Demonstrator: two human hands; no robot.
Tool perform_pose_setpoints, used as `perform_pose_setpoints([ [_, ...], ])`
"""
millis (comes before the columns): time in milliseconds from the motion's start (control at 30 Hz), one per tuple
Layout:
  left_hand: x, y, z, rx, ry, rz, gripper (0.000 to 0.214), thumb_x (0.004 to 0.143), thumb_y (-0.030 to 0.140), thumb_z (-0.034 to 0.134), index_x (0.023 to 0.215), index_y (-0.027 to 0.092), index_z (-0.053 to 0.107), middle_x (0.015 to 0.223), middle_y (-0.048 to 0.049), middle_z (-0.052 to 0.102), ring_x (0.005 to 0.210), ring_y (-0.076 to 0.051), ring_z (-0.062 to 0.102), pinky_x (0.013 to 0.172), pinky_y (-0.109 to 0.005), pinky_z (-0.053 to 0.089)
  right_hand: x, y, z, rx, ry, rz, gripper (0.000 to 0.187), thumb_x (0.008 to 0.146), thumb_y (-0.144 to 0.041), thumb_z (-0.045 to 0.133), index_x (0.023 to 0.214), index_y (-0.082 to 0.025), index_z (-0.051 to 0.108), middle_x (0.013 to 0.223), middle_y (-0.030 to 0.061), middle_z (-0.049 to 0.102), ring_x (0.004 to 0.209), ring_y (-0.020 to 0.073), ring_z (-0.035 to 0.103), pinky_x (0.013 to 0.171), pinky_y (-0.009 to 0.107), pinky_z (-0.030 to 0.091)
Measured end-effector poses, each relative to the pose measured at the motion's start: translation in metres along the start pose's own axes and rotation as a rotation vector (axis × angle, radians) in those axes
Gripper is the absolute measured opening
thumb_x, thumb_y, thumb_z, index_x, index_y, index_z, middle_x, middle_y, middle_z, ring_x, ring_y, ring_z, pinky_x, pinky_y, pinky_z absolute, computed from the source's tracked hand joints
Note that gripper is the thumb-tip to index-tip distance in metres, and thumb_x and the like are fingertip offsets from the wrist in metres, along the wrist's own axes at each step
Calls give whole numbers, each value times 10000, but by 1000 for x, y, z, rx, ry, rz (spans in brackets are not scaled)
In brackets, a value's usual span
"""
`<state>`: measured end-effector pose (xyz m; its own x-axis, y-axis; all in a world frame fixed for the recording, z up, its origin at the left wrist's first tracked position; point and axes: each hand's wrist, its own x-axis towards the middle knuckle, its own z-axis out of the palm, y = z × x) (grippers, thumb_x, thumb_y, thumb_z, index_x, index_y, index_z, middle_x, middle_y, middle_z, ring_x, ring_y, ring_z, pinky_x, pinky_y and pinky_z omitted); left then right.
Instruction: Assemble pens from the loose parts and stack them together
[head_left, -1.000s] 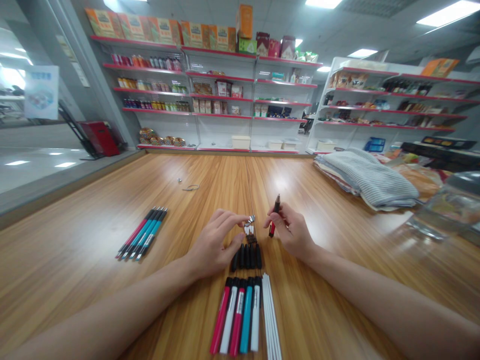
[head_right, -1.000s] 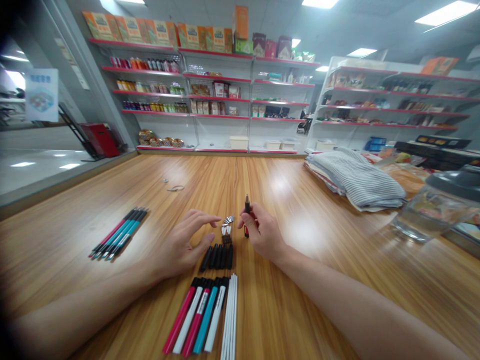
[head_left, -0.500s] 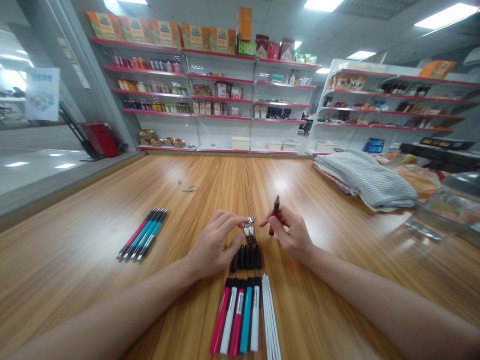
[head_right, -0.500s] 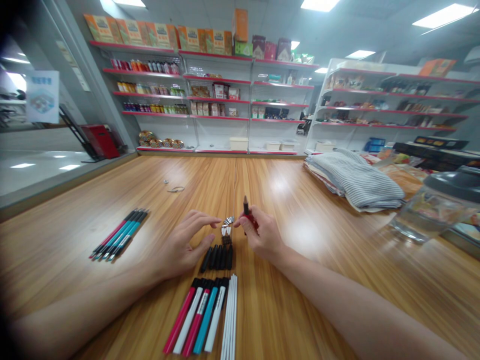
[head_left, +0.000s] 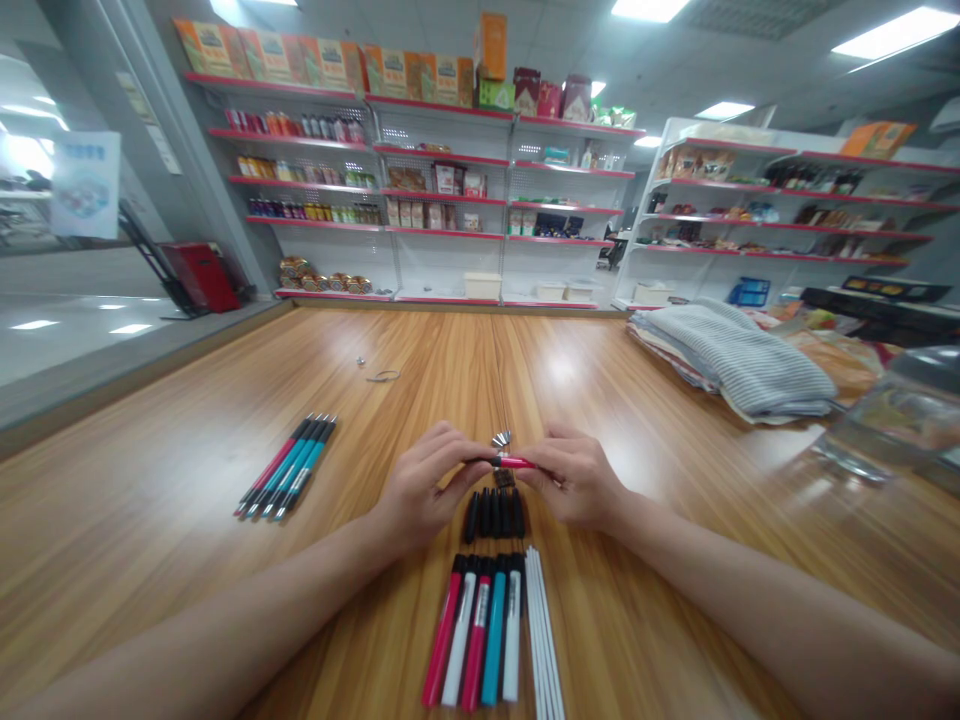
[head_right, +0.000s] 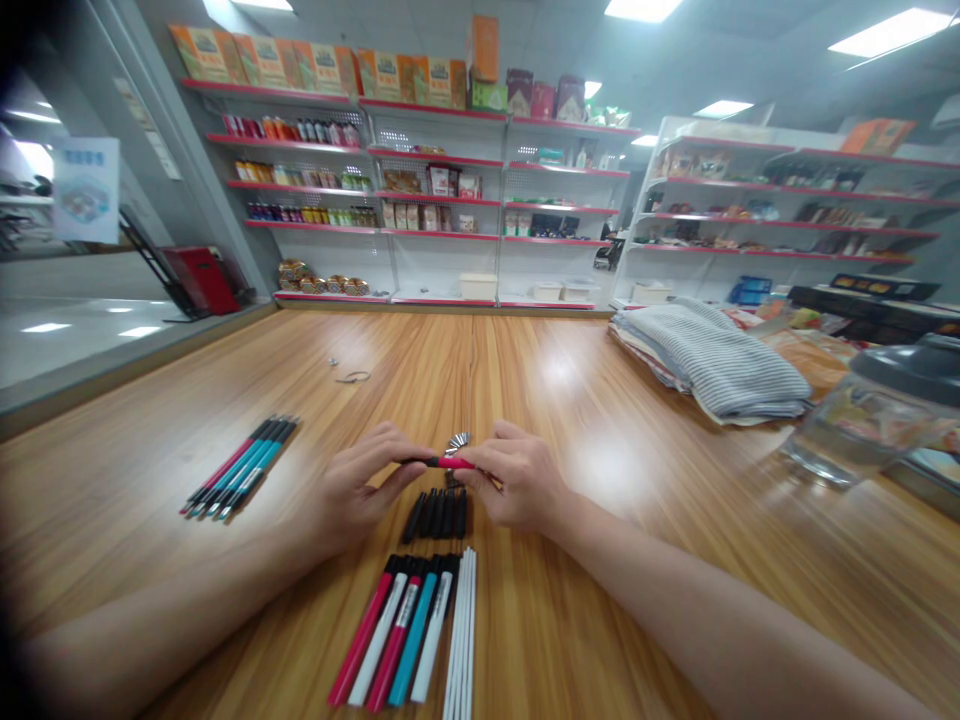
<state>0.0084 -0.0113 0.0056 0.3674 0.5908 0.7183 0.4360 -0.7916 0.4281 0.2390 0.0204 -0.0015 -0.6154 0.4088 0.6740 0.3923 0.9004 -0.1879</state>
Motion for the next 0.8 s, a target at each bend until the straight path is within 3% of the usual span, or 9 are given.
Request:
perform_pose_setpoints([
  [67,2,3,-2,7,-31,52,180,875,136,549,1013,190,650,803,-44,633,738,-147,523,686,-292,433,0,-1,0,-2,6,-10,174,867,-233,605,1021,-176,663,710,25,647,584,133,421,610,304,351],
  [233,4,3,-2,20,-29,44,221,870,113,544,1038,173,674,738,-49,614,714,-153,487,655,-297,421,0,-3,0,-8,12,11,143,877,-248,589,958,-162,669,668,26,616,595,133,448,576,283,342],
  [367,2,-3,-3,18,53,3,209,870,108,544,1010,186,679,760,-40,625,723,-146,496,668,-296,421,-2,-1,-1,11,61,68,164,887,-241,557,990,-150,647,685,33,595,596,133,447,569,278,342],
  [533,1,-9,-6,85,124,-11,166,879,131,541,954,194,675,760,-29,635,712,-144,499,689,-313,407,-4,6,-4,-22,77,123,155,892,-255,538,897,-135,635,641,22,508,588,134,424,554,280,310],
  [667,4,-2,-9,356,77,40,121,872,218,584,957,220,670,799,-28,664,780,-176,514,760,-368,361,-5,6,-5,-52,63,119,160,894,-258,530,855,-130,619,631,17,480,586,135,416,555,284,294],
  [800,6,21,-10,697,-63,214,184,868,287,601,1041,248,648,872,-22,676,888,-216,539,863,-458,273,-3,-2,-3,-36,48,56,134,893,-251,532,855,-142,602,637,14,491,591,134,416,557,282,295],
])
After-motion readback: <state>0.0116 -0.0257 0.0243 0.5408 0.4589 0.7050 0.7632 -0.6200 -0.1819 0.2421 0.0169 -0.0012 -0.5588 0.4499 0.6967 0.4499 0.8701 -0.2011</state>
